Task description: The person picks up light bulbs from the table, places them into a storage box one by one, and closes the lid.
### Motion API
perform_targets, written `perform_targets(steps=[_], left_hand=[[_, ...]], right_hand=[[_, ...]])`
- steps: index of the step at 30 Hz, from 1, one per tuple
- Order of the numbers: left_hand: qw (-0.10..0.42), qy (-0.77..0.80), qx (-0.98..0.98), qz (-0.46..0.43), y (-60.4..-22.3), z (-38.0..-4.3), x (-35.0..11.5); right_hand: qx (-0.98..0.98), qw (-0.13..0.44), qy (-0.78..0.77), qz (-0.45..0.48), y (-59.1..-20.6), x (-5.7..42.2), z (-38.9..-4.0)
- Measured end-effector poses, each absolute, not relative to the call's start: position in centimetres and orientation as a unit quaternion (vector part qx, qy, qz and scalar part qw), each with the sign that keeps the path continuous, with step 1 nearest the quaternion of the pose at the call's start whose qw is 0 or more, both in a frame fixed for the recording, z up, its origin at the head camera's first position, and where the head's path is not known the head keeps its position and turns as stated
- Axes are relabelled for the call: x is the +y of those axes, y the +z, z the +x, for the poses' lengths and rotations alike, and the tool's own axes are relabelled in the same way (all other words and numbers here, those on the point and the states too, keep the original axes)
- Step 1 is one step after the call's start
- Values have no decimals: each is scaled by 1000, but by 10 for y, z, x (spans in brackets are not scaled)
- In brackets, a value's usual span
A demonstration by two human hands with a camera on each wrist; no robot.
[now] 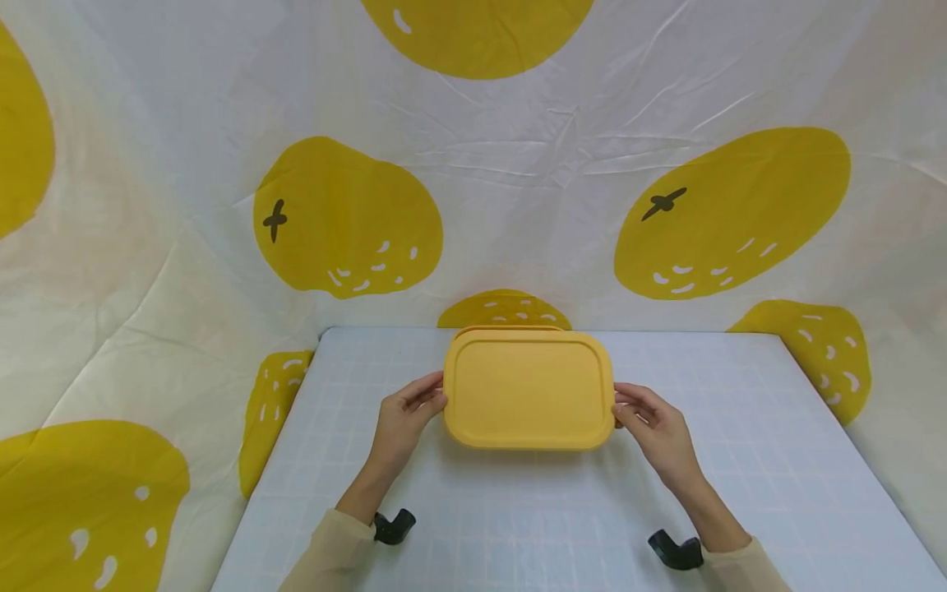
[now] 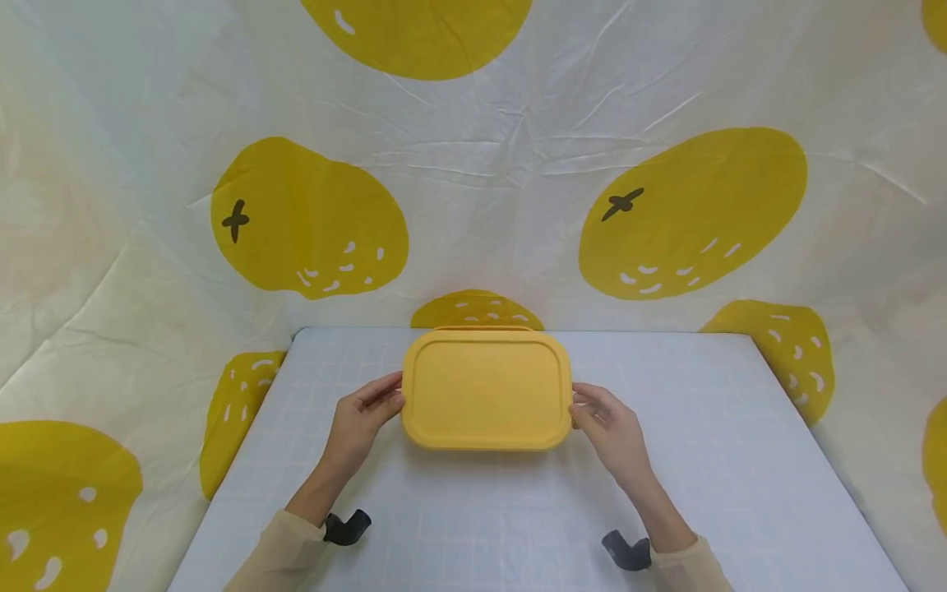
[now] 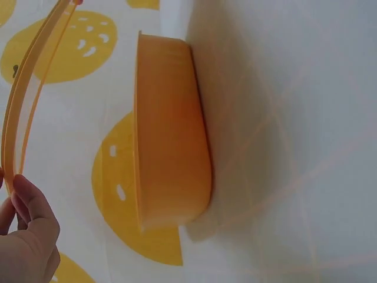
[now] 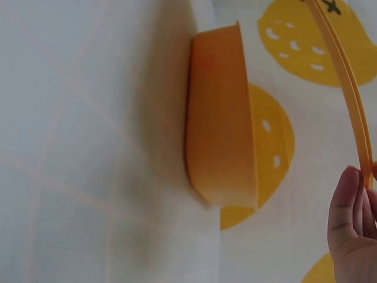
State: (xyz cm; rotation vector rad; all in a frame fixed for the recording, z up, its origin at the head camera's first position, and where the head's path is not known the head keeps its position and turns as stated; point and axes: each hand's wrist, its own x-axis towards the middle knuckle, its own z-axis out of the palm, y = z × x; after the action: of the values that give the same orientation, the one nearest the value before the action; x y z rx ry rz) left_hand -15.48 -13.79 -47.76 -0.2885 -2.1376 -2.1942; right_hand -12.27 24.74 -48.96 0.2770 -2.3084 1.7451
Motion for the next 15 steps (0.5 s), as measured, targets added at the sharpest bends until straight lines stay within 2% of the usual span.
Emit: perform_targets(steps=[8, 15], left_hand=[[46, -681, -726, -89, -476, -174, -134], [31, -661, -748, -53, -469, -197, -130]], right_hand=[[-806, 111, 577, 75, -483, 244, -141], [-818, 112, 561, 69, -479, 242, -166]])
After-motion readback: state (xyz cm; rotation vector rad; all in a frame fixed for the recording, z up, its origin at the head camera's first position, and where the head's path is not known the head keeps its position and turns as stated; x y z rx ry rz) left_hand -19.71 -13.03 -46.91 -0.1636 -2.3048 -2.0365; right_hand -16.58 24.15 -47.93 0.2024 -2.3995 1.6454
